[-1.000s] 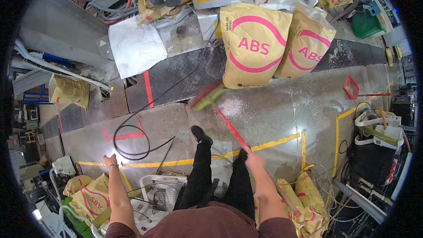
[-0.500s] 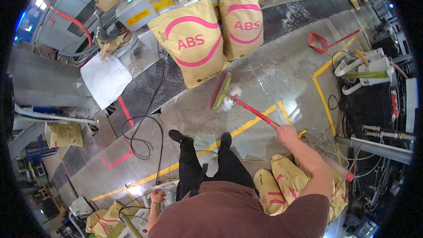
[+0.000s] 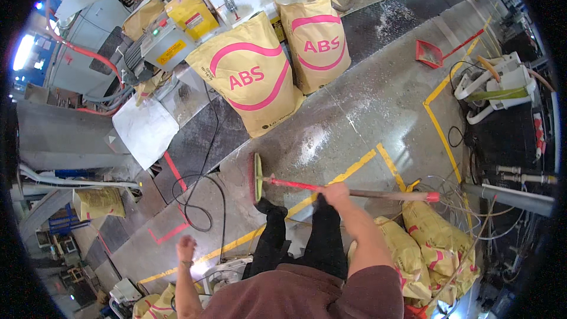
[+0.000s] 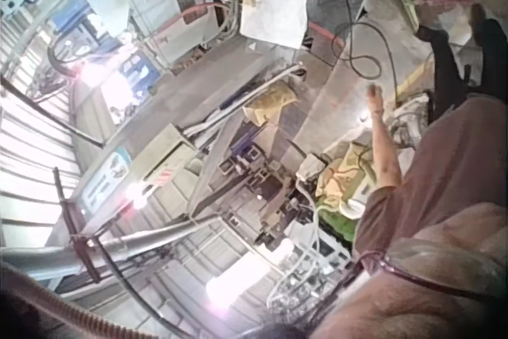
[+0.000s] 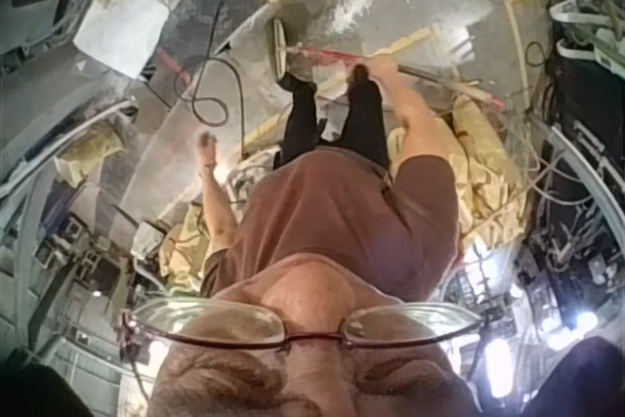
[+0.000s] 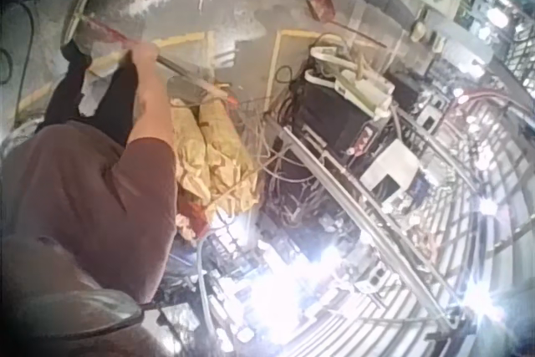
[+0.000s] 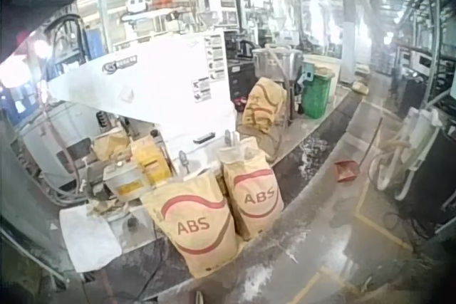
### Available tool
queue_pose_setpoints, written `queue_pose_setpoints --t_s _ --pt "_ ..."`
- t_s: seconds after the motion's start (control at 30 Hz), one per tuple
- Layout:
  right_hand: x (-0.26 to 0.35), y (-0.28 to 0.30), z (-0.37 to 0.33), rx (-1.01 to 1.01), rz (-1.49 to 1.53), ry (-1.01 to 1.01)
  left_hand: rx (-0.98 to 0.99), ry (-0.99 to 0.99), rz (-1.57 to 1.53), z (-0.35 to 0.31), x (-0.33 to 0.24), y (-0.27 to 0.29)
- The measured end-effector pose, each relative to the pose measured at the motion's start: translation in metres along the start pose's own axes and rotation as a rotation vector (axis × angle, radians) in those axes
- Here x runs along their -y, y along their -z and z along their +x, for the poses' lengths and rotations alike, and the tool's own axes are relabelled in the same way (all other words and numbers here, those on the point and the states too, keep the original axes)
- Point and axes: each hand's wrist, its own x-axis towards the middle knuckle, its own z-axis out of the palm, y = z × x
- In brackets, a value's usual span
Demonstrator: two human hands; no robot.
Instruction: The person sweeps spilled plastic pellets from a factory floor into a dustpan with a broom, then empties the dustpan into a green bin.
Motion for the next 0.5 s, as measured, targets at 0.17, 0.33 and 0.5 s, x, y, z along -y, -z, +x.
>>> queue_pose_setpoints --t_s 0.17,0.33,0.5 --pt "-0.167 0.042 -0.029 0.007 -0.152 -0.087 -0.179 0.049 -0.41 -0.012 -0.099 -0.026" --pt "-0.297 0.103 -0.062 0.029 -0.266 -0.296 -0.126 0.275 -0.492 -0.031 -0.138 -0.106" --pt "-0.345 0.129 -0.094 0.014 -0.124 -0.344 -0.098 0.132 -0.38 0.021 -0.197 -0.139"
